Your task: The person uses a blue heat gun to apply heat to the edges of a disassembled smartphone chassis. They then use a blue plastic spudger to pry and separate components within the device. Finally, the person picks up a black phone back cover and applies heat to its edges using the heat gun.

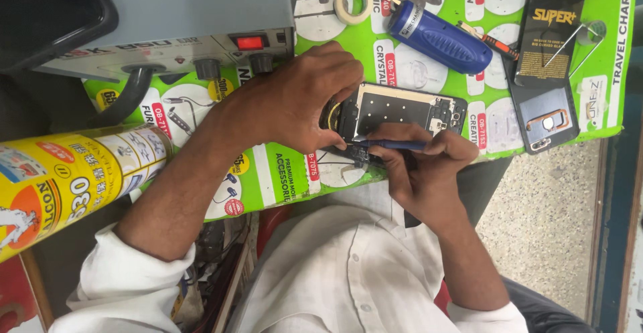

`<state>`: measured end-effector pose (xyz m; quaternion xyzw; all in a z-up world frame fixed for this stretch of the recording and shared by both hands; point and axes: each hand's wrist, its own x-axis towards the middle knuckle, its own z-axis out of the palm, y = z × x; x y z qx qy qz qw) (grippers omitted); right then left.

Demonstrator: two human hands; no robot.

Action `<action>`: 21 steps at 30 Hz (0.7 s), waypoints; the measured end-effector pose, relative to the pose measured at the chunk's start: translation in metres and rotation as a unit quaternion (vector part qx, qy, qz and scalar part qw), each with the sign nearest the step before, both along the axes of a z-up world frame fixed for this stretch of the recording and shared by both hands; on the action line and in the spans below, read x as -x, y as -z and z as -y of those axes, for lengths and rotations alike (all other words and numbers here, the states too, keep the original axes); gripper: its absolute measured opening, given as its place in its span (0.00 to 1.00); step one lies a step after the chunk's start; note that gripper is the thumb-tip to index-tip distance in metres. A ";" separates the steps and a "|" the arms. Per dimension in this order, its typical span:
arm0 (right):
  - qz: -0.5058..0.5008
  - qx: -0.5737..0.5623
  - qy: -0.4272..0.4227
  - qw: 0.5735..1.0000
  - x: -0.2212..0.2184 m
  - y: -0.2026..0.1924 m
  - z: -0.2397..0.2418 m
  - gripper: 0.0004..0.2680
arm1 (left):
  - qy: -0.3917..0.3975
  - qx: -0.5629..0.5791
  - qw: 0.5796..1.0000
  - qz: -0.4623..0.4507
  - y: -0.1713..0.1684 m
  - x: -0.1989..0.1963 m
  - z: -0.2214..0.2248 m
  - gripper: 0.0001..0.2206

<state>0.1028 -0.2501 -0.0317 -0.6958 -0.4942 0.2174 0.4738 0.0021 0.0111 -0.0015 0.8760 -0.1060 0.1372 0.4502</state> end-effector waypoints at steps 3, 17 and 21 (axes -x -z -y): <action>-0.032 -0.026 0.020 0.999 -0.005 -0.009 0.004 0.21 | 0.007 -0.007 1.000 0.001 -0.002 0.001 0.000 0.31; -0.003 -0.064 0.063 0.996 -0.020 -0.002 0.038 0.22 | -0.001 0.003 1.000 -0.017 -0.006 0.001 0.001 0.29; 0.005 -0.040 0.109 0.993 -0.037 -0.013 0.070 0.23 | -0.006 0.005 1.000 -0.027 -0.006 -0.001 0.002 0.28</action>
